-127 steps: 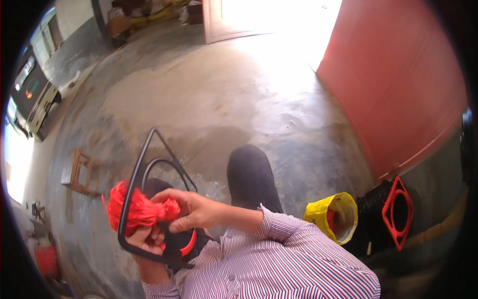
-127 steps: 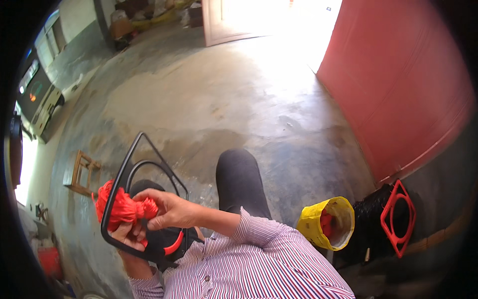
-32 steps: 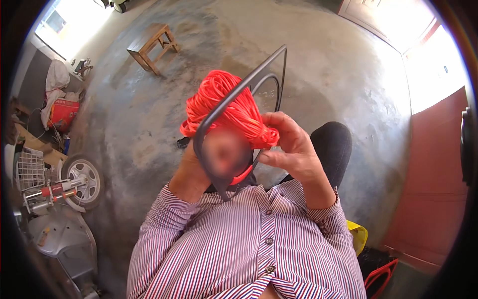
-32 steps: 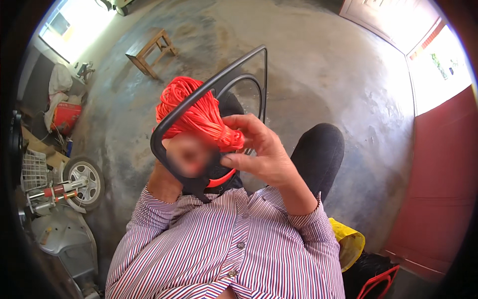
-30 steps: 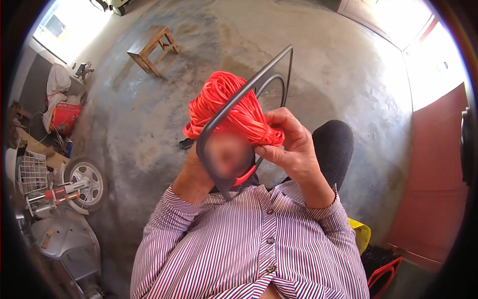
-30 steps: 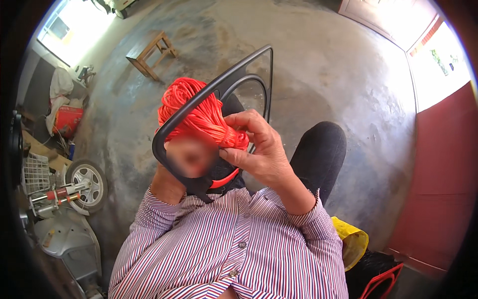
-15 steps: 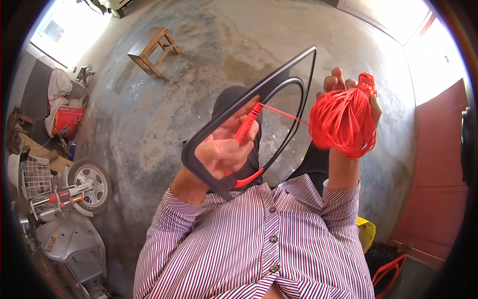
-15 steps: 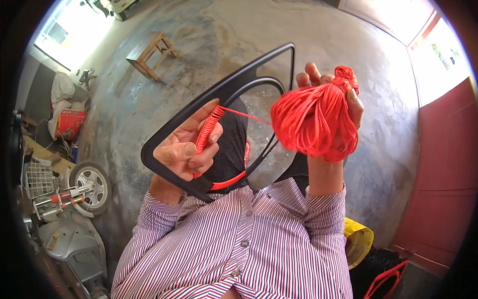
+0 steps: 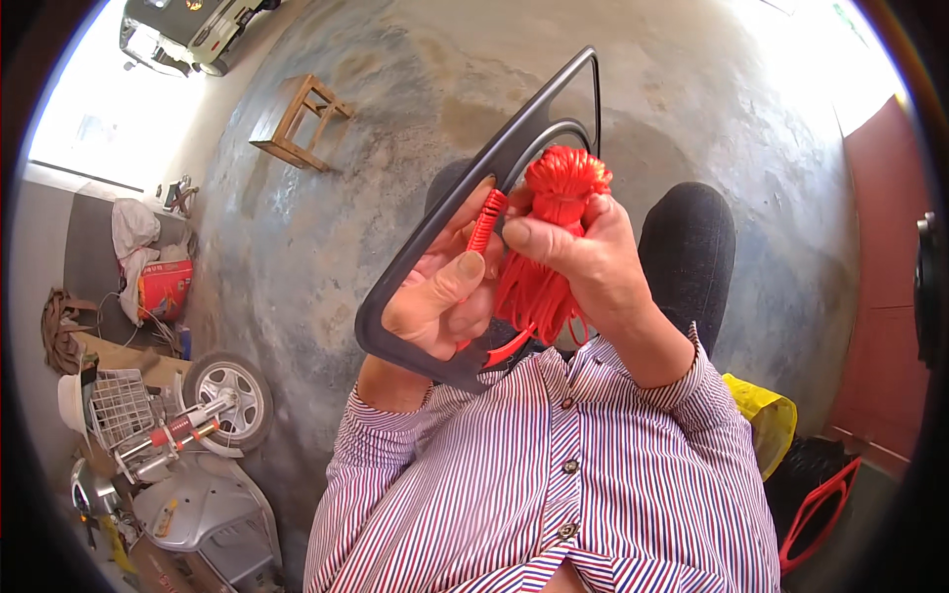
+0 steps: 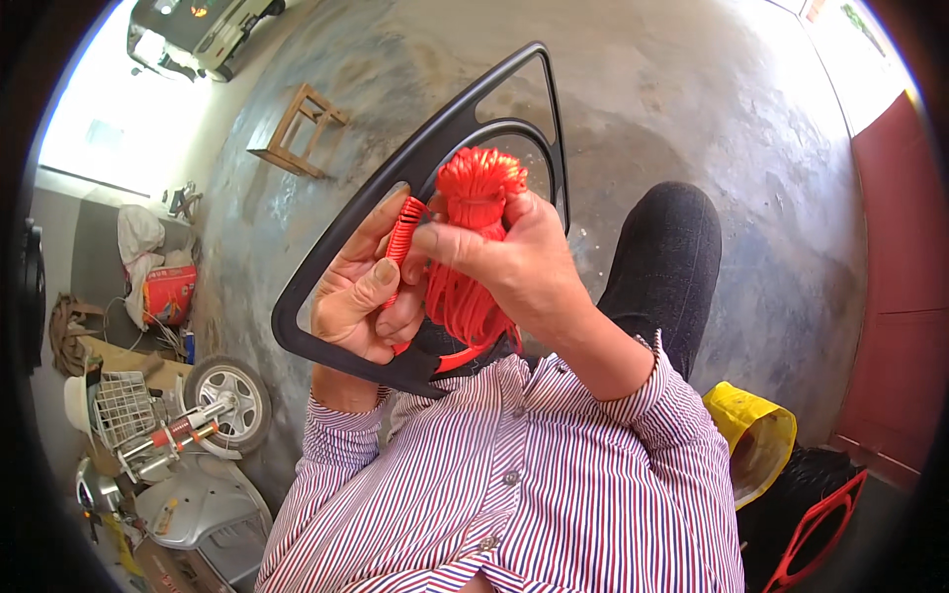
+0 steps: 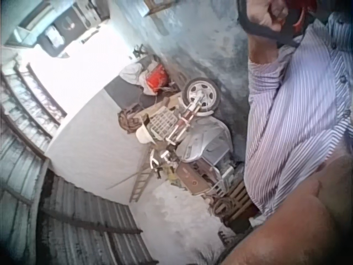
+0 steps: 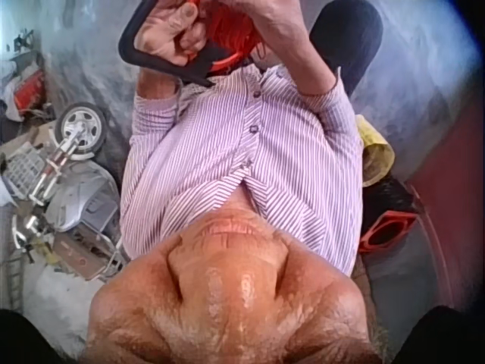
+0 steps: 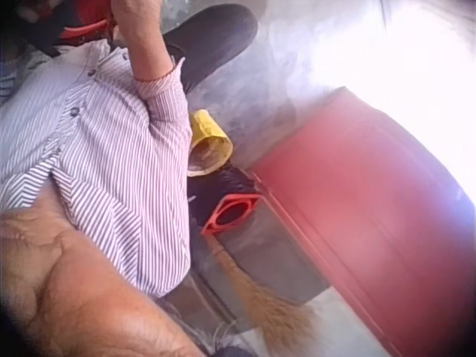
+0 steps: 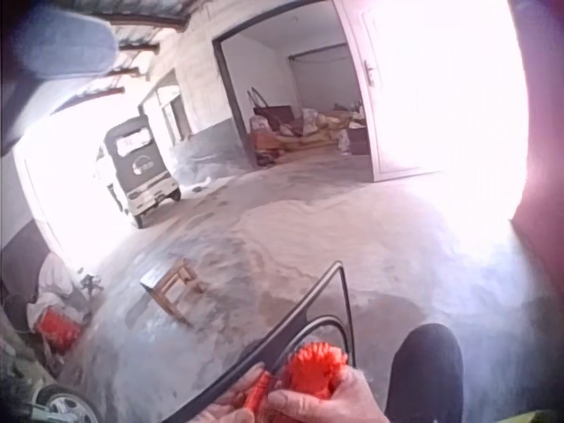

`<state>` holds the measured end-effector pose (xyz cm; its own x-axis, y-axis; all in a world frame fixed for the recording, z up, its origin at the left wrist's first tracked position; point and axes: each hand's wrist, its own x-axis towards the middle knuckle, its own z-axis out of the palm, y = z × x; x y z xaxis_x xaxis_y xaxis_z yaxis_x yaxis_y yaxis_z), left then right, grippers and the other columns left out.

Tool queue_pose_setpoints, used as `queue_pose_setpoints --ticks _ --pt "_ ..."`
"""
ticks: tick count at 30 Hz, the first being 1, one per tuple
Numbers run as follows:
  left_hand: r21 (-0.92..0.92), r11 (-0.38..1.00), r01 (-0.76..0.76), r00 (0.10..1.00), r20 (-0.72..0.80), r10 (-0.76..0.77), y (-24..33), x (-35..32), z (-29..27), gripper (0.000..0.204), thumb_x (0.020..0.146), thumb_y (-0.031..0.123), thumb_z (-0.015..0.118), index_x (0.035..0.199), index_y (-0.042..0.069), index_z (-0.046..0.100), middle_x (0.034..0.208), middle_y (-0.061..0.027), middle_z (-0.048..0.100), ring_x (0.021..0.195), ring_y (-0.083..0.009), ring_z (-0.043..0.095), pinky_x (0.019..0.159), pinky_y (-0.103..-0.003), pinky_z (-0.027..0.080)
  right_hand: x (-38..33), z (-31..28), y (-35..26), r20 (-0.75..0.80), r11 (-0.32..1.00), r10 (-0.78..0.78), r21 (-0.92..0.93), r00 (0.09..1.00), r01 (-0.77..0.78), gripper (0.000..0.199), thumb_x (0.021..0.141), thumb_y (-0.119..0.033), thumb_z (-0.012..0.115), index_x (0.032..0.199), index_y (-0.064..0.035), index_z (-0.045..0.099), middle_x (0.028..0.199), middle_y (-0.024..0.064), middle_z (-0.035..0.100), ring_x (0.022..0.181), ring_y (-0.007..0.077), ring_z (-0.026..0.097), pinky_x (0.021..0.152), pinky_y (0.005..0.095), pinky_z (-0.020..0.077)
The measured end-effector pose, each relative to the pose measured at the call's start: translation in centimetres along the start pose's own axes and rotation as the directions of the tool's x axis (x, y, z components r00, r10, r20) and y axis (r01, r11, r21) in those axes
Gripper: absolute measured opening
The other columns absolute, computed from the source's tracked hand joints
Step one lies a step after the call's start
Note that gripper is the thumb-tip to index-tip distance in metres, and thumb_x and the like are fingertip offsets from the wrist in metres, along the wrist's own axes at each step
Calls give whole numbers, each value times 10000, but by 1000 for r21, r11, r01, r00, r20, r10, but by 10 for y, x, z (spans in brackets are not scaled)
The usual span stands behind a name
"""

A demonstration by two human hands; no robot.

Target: Winding a red plastic rope around a black plastic circular frame.

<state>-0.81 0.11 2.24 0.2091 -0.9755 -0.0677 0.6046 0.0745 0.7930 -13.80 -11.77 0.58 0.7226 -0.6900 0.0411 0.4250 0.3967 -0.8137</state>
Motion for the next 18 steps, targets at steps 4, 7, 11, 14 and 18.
queue_pose_setpoints --ticks 4,7,11,14,18 --pt "1 1000 -3 999 34 3 0 0 1 596 934 137 648 1477 83 409 909 -62 548 476 -58 377 410 -209 297 12 -5 0 -18 997 7 75 1000 -6 197 849 -82 734 1007 -23 632 890 2 653 797 68 607 737 251 504" --pt "5 1000 -18 1000 1 18 -2 0 4 587 931 146 656 1464 73 421 901 -71 549 467 -57 373 404 -215 295 13 -4 6 -37 995 23 94 999 -19 173 852 -83 721 989 -19 637 874 2 655 771 71 607 717 253 501" --pt "24 998 -50 999 -16 51 -4 -1 5 552 941 132 634 1450 65 433 905 -93 548 463 -62 378 389 -209 293 13 -5 6 -27 992 70 108 997 -67 148 845 -81 710 956 -16 638 838 8 657 753 73 606 715 251 500" --pt "60 995 -85 996 27 84 -8 1 -1 524 973 111 569 1471 68 412 915 -121 534 449 -72 368 369 -200 294 9 -6 8 -18 990 84 118 996 -82 107 839 -76 694 913 -20 639 817 18 661 740 77 610 705 253 503" --pt "25 997 -68 997 -31 68 -8 0 -2 482 949 118 621 1405 57 477 914 -111 563 462 -70 389 380 -208 297 6 -1 9 14 977 146 158 989 -146 86 838 -67 680 887 -13 634 799 11 652 724 76 603 683 252 500"
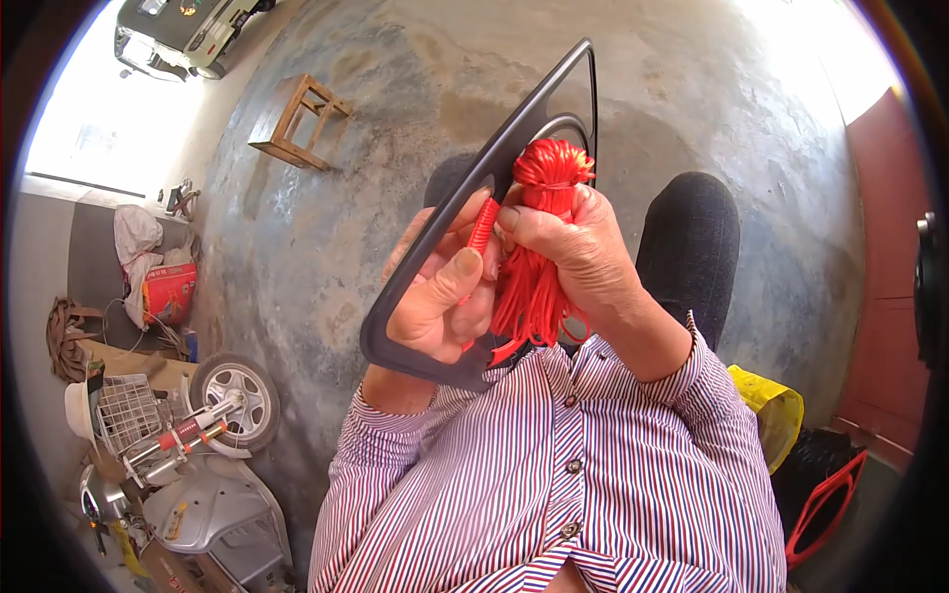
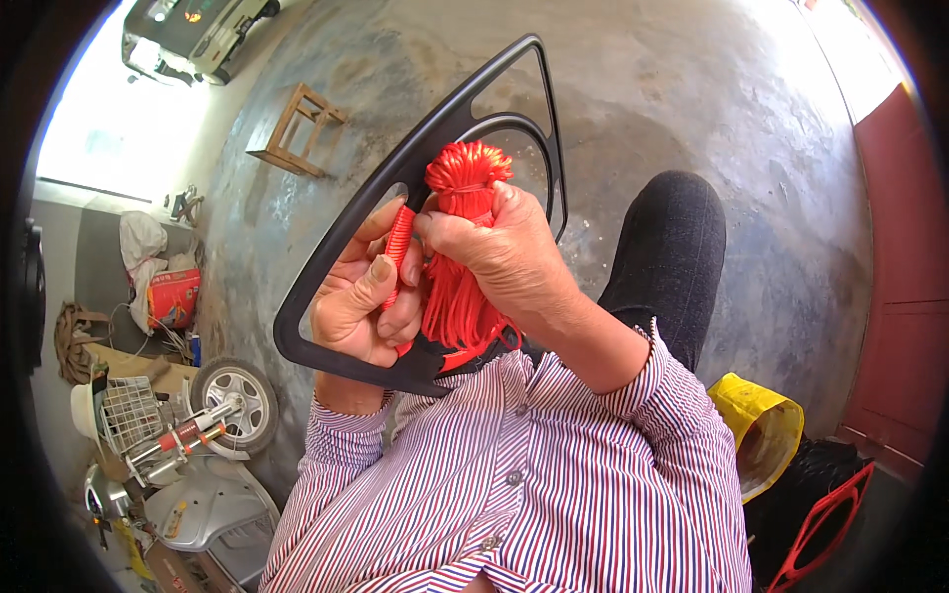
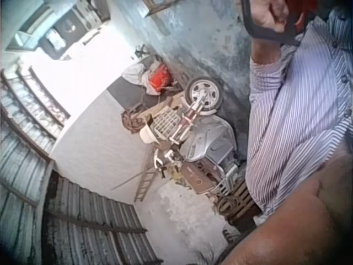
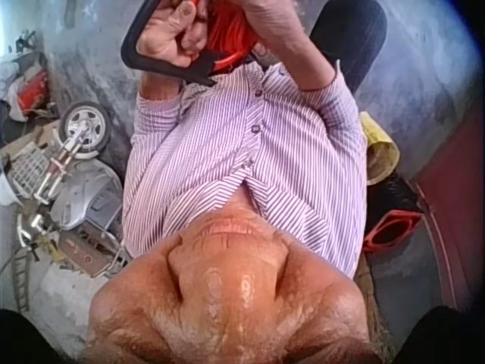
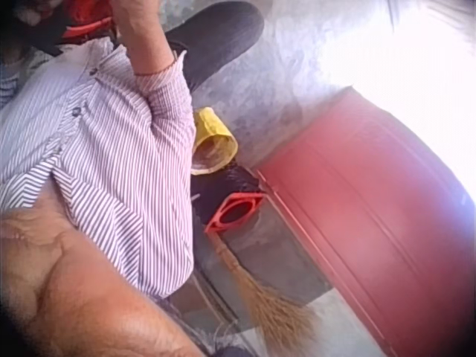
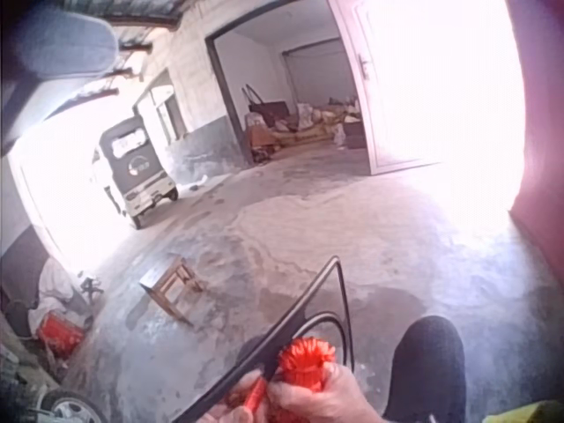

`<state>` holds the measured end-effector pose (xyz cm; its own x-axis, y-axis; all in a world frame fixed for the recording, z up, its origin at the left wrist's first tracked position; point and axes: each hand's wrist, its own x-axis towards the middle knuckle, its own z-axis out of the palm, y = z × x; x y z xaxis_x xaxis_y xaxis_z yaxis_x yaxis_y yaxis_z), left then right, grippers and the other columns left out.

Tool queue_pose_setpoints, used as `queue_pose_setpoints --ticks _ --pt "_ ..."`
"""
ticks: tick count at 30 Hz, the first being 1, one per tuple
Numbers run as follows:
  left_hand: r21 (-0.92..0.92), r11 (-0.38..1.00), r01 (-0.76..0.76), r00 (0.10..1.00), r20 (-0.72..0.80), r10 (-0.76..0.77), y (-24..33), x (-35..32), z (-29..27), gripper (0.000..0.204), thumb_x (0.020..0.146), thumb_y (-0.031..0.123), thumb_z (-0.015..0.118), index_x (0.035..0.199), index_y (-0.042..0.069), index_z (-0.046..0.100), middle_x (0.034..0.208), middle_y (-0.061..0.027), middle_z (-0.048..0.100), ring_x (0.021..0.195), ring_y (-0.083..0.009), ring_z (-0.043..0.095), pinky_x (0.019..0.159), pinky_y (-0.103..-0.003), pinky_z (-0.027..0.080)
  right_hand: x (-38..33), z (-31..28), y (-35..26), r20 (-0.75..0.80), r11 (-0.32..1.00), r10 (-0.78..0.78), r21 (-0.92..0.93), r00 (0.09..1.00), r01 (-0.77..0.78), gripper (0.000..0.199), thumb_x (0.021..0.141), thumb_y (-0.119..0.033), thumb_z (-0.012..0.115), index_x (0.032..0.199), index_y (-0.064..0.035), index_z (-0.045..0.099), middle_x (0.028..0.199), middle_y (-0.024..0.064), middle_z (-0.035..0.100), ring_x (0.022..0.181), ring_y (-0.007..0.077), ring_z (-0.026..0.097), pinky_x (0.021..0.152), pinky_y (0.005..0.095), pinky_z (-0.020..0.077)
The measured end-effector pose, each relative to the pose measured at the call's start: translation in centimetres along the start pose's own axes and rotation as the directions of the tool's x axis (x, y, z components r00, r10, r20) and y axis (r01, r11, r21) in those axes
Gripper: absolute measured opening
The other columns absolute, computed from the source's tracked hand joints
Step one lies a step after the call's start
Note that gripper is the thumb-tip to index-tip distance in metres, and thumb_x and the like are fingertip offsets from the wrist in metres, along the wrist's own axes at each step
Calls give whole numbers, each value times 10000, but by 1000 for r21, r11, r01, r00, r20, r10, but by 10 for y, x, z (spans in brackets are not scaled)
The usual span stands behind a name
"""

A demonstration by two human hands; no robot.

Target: Winding a red plastic rope around a black plastic circular frame.

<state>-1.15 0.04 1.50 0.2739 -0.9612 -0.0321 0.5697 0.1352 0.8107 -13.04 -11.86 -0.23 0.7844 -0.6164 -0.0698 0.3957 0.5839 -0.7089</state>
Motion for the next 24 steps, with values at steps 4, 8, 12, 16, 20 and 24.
queue_pose_setpoints --ticks 4,8,12,16,20,24 --pt "-39 999 6 1000 9 -6 2 -1 2 468 939 125 645 1379 61 498 918 -104 580 470 -65 401 392 -210 306 3 -3 -8 37 991 -62 -120 997 66 99 825 -53 699 888 -13 634 780 -9 639 714 67 589 671 243 491" --pt "-20 1000 -7 999 42 8 2 -2 -5 472 976 150 583 1416 42 453 883 -137 552 436 -71 376 351 -196 288 6 -13 -20 98 861 -175 -468 980 200 144 793 -46 746 900 -32 651 787 -32 632 722 54 576 679 227 487" --pt "-47 998 41 999 17 -40 4 -3 -5 438 1004 248 545 1329 -39 485 782 -126 565 418 -62 361 341 -197 291 9 -27 -21 99 819 -151 -544 983 181 190 768 -59 786 900 -36 652 826 -30 635 760 46 575 689 230 486" --pt "-70 990 123 992 27 -122 7 -1 -4 491 1038 338 458 1250 -103 502 719 -126 580 401 -55 340 336 -195 295 8 -41 -4 38 955 -51 -291 998 60 171 821 -115 766 904 -36 639 819 -9 639 755 74 606 681 251 497" --pt "-54 985 166 982 98 -160 8 1 -6 512 1037 330 452 1301 -108 483 868 -171 622 422 -50 356 340 -190 304 14 -59 27 3 966 182 188 983 -179 150 901 -145 687 974 -40 610 810 40 641 729 141 638 660 297 546" --pt "39 993 113 988 98 -116 8 3 1 515 1027 298 496 1393 -59 443 1076 -168 621 478 -51 405 373 -193 334 21 -56 28 150 790 302 514 941 -335 121 937 -128 615 992 -21 599 875 114 673 768 205 682 674 337 592"
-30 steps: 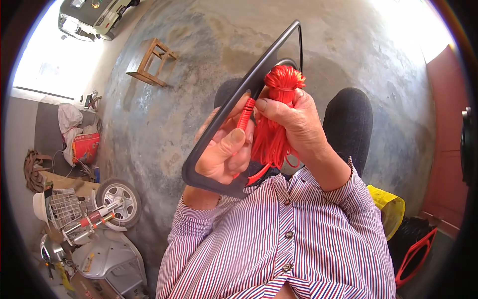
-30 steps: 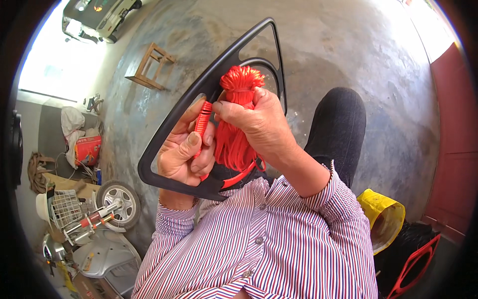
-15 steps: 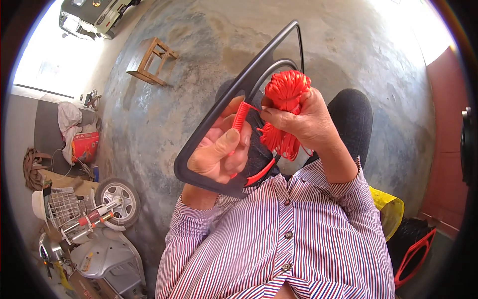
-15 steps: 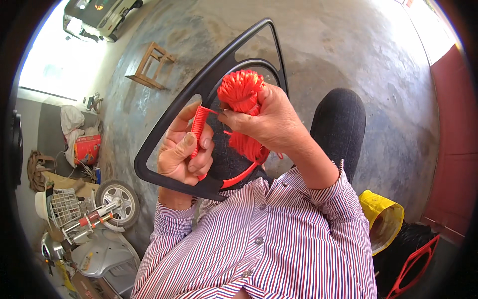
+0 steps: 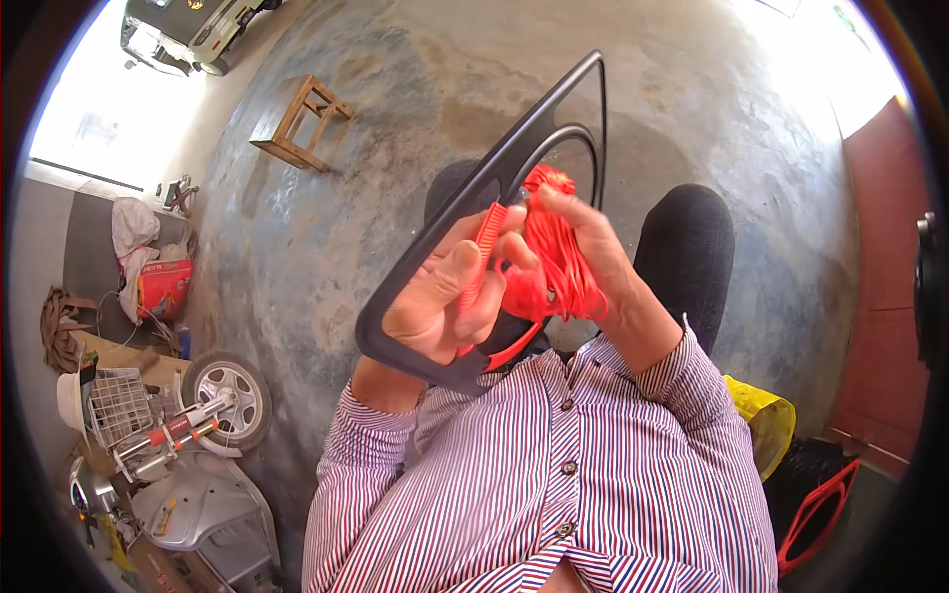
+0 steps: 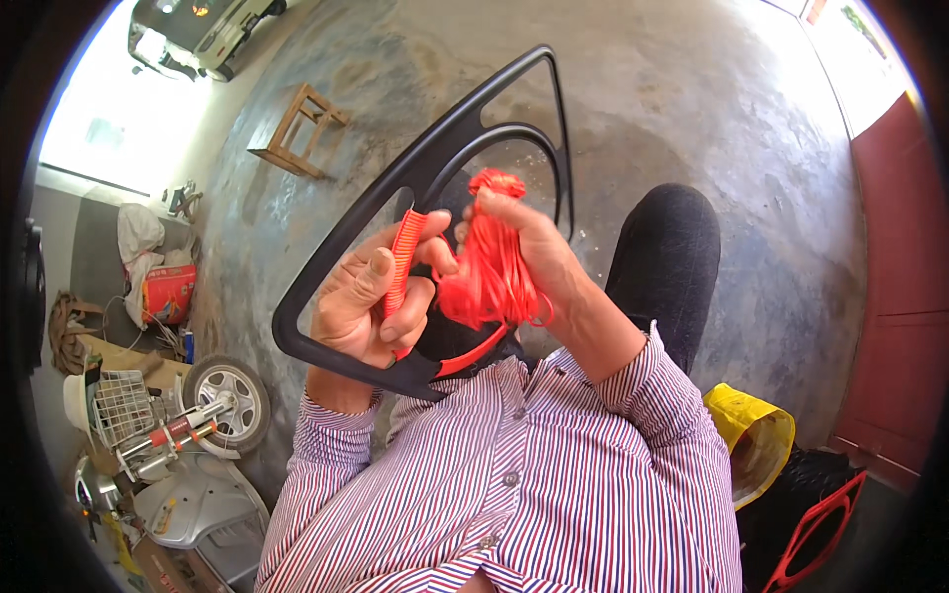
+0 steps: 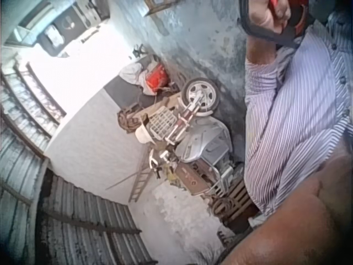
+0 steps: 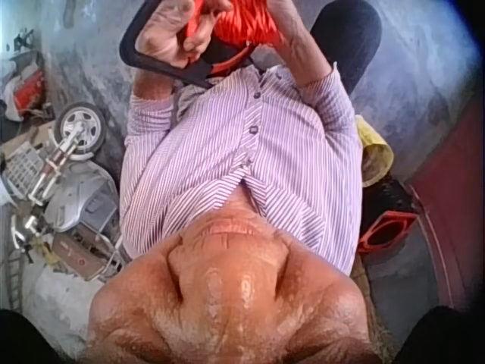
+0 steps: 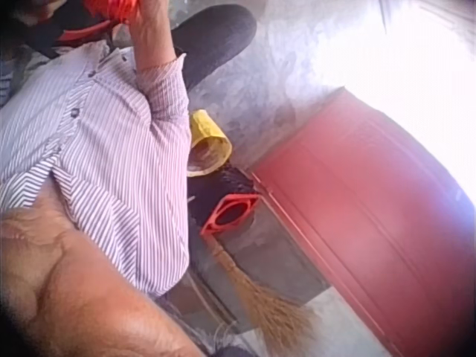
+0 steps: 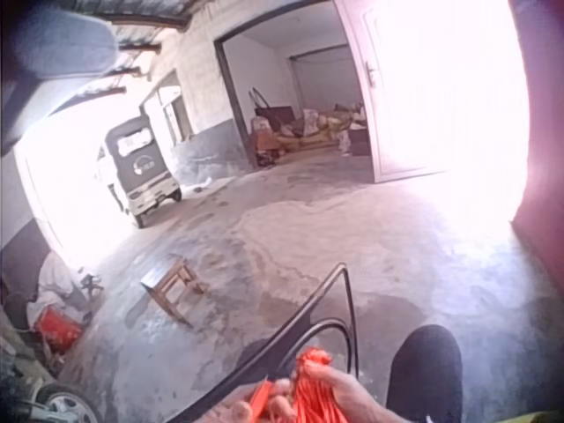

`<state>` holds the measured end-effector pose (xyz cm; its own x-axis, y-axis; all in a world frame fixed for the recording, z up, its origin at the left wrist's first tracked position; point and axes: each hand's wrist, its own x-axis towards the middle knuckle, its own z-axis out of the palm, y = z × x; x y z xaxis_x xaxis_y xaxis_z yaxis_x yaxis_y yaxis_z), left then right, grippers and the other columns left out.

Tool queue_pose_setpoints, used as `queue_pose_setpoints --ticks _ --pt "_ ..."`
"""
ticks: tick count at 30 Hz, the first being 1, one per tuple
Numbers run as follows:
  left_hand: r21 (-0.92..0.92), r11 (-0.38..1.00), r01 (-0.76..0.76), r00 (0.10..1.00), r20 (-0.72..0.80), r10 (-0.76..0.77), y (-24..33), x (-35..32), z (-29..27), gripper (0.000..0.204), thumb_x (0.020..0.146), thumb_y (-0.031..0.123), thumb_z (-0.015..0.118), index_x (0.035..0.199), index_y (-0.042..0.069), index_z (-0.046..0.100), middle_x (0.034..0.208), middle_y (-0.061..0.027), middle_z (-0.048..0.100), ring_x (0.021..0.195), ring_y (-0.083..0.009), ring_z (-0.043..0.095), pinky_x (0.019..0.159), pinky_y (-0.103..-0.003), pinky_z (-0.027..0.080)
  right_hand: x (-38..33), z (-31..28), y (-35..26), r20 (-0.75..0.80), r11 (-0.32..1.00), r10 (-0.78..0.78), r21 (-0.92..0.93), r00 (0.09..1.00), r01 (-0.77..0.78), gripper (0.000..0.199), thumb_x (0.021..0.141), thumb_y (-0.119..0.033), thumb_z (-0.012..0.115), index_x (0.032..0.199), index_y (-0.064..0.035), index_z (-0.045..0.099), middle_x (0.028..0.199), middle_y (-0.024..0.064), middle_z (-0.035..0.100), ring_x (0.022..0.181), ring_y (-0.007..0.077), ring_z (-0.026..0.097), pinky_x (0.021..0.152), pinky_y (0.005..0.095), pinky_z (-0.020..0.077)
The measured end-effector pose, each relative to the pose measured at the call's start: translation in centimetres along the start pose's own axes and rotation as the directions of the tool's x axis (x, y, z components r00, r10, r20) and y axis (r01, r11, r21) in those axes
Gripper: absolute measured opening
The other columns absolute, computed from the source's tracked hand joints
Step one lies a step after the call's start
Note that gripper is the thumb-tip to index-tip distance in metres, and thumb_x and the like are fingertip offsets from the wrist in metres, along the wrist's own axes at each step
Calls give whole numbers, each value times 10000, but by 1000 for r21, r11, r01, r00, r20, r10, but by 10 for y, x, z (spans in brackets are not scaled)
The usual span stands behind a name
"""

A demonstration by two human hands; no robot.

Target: Winding a red plastic rope around a black plastic circular frame.

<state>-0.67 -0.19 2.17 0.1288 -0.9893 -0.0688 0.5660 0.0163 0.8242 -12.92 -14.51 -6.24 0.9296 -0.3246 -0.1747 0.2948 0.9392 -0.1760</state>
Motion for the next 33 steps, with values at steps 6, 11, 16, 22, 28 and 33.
queue_pose_setpoints --ticks 6,11,16,22,28,33 --pt "88 995 -44 997 -56 49 -4 -2 21 448 998 203 578 1391 11 483 1073 -104 623 512 -50 472 418 -194 380 27 30 -16 156 994 -12 107 988 -4 311 969 -169 570 1145 82 515 961 219 643 775 297 680 761 416 600" --pt "-83 996 -38 995 89 46 -11 -4 20 474 1033 291 498 1410 7 456 1045 -177 613 521 -83 495 472 -201 425 36 40 -18 465 993 -50 -70 884 93 415 929 -221 648 1224 43 526 1055 217 642 942 284 680 860 406 578" --pt "-466 847 256 958 242 -156 -10 3 16 736 1009 583 272 1385 -26 443 988 -302 587 484 -206 519 450 -275 457 33 63 -29 604 878 121 -436 788 199 184 923 -156 652 1010 2 687 1037 143 680 973 210 646 860 316 523" --pt "-570 792 218 948 316 -34 -24 15 18 645 989 517 399 1261 -65 464 990 -326 591 661 -324 635 440 -327 507 43 76 -37 745 547 370 -658 556 518 238 871 -202 695 926 22 753 1221 255 620 1222 307 540 971 419 464" --pt "-418 908 -31 997 48 56 -15 1 6 529 950 339 582 1298 -41 465 1135 -249 593 848 -310 663 600 -343 573 24 51 -30 283 506 -239 -780 929 368 539 896 -341 708 1272 23 585 1149 109 661 1046 181 622 937 320 490" --pt "-432 893 -127 992 -63 111 -6 2 -10 570 937 213 651 1394 -25 409 1297 -189 569 1031 -237 667 785 -299 605 -24 13 -16 337 749 -104 -592 936 297 723 711 -144 851 1336 0 517 1168 68 636 1072 128 585 891 262 489"
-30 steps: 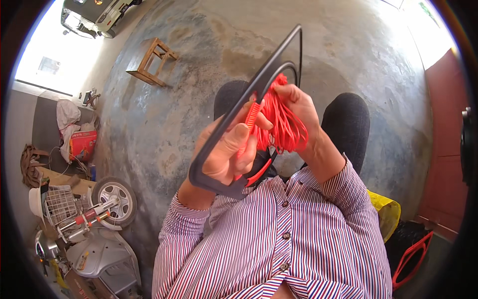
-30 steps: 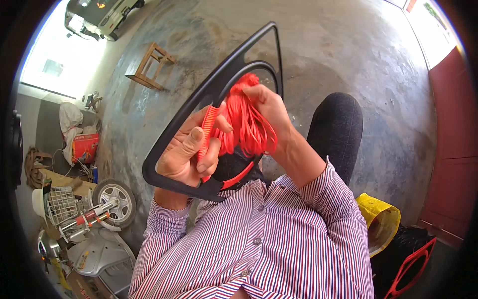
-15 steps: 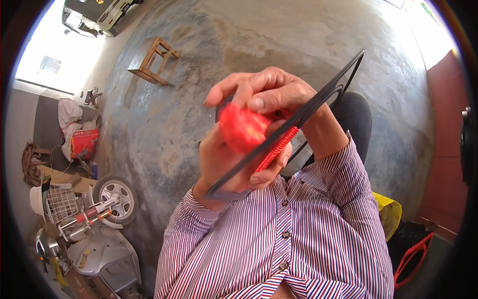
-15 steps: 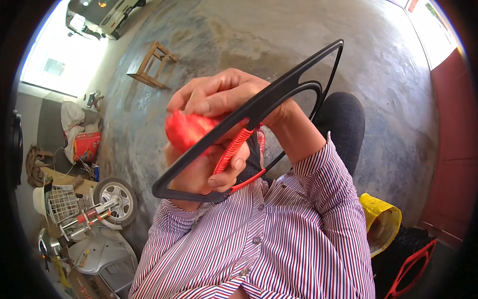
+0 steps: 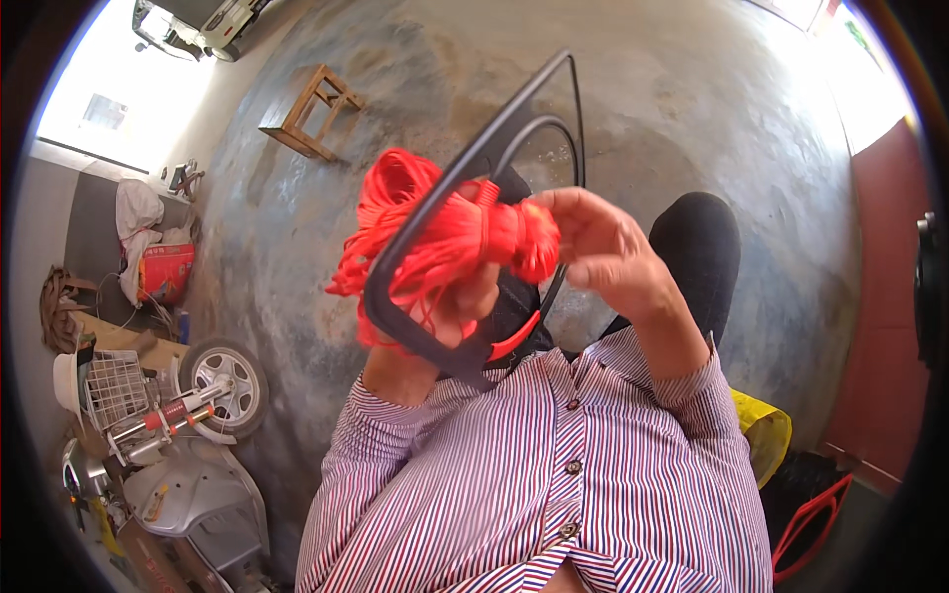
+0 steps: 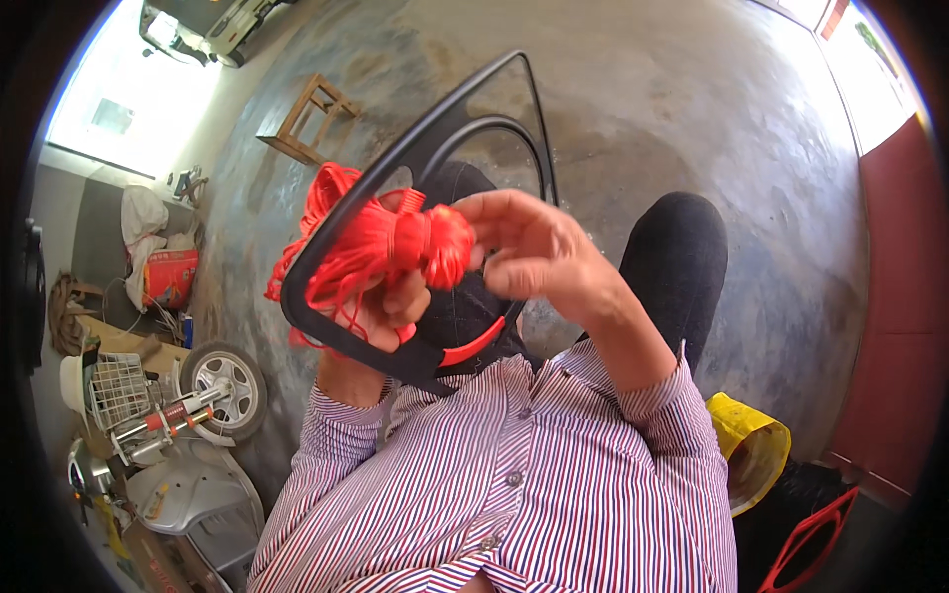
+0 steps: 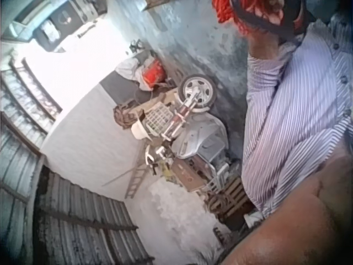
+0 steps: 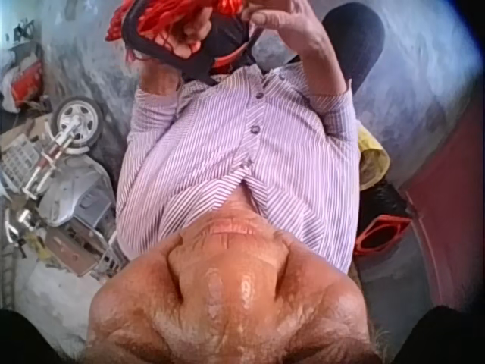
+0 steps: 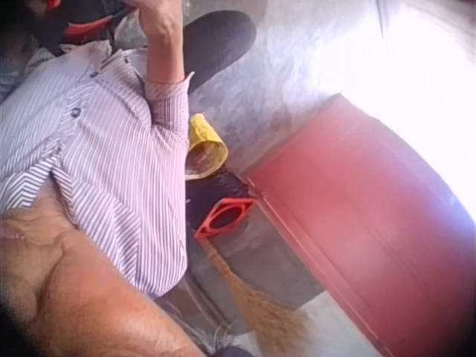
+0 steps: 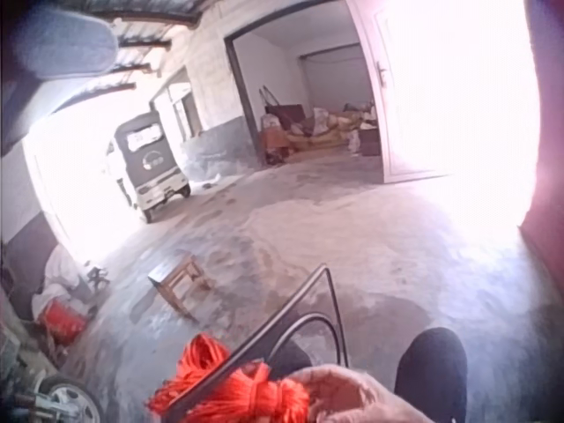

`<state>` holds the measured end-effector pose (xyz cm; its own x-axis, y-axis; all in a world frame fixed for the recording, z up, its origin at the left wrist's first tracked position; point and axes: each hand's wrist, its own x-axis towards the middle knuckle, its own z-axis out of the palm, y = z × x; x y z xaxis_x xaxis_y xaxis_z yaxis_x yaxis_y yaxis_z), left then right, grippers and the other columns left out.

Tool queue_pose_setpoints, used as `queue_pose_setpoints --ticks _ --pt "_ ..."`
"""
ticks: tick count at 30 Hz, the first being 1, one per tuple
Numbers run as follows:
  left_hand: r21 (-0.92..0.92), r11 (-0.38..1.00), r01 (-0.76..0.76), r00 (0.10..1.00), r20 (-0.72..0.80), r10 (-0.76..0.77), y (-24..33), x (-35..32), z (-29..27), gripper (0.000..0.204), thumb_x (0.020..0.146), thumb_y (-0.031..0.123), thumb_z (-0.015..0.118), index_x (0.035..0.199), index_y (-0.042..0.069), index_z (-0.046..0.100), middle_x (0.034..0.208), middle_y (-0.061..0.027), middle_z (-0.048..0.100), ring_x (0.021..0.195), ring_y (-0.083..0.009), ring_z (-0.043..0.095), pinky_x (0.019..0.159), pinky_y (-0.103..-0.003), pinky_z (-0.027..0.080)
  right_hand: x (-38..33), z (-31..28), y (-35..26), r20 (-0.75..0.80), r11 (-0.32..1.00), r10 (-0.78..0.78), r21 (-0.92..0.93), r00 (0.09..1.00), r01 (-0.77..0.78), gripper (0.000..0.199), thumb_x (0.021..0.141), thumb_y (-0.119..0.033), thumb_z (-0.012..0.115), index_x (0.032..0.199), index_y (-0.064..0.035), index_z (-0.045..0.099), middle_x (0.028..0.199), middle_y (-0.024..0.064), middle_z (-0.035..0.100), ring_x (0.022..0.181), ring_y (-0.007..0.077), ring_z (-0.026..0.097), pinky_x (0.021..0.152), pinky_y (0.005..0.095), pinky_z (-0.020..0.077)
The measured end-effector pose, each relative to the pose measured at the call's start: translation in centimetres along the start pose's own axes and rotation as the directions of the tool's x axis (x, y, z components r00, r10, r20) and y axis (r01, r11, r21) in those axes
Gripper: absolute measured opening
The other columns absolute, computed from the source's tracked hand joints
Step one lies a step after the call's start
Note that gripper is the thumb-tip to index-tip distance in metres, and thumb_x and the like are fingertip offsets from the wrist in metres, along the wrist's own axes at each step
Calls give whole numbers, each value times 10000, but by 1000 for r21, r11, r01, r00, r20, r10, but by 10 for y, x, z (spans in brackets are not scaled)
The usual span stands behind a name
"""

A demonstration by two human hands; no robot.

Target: Winding a red plastic rope around a black plastic circular frame.

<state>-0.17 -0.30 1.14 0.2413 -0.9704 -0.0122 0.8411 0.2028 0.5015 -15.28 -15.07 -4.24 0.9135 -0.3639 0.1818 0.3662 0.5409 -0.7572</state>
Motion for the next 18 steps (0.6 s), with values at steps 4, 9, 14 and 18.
queue_pose_setpoints --ticks 4,9,14,18 --pt "-82 996 23 995 103 -14 -5 -1 -17 585 939 262 651 1411 8 416 1167 -130 614 827 -155 641 638 -213 538 -2 40 -7 -21 1000 3 12 1000 -3 691 773 -98 828 1357 -6 470 1193 65 614 1116 146 584 901 277 496" --pt "233 972 20 1000 13 -23 -4 -7 -10 520 937 293 636 1354 25 479 981 -81 631 583 -90 497 463 -205 380 -4 59 -13 -121 986 -158 -77 980 150 565 815 -85 783 1291 0 491 1235 101 602 1175 180 572 985 335 465" --pt "119 993 22 992 124 -37 -7 -7 -33 495 935 262 608 1349 16 495 910 -79 588 542 -98 420 427 -223 347 5 48 -25 -33 919 -394 -1 918 394 485 931 -169 607 1337 25 426 1262 195 596 1188 255 581 1051 385 419" --pt "327 942 77 997 -33 -70 8 -6 1 553 909 206 662 1417 85 481 900 -66 581 545 -86 415 452 -219 311 7 36 -48 -212 868 -430 170 878 466 532 1035 -414 427 1321 34 447 1272 246 585 1157 318 608 995 413 476"
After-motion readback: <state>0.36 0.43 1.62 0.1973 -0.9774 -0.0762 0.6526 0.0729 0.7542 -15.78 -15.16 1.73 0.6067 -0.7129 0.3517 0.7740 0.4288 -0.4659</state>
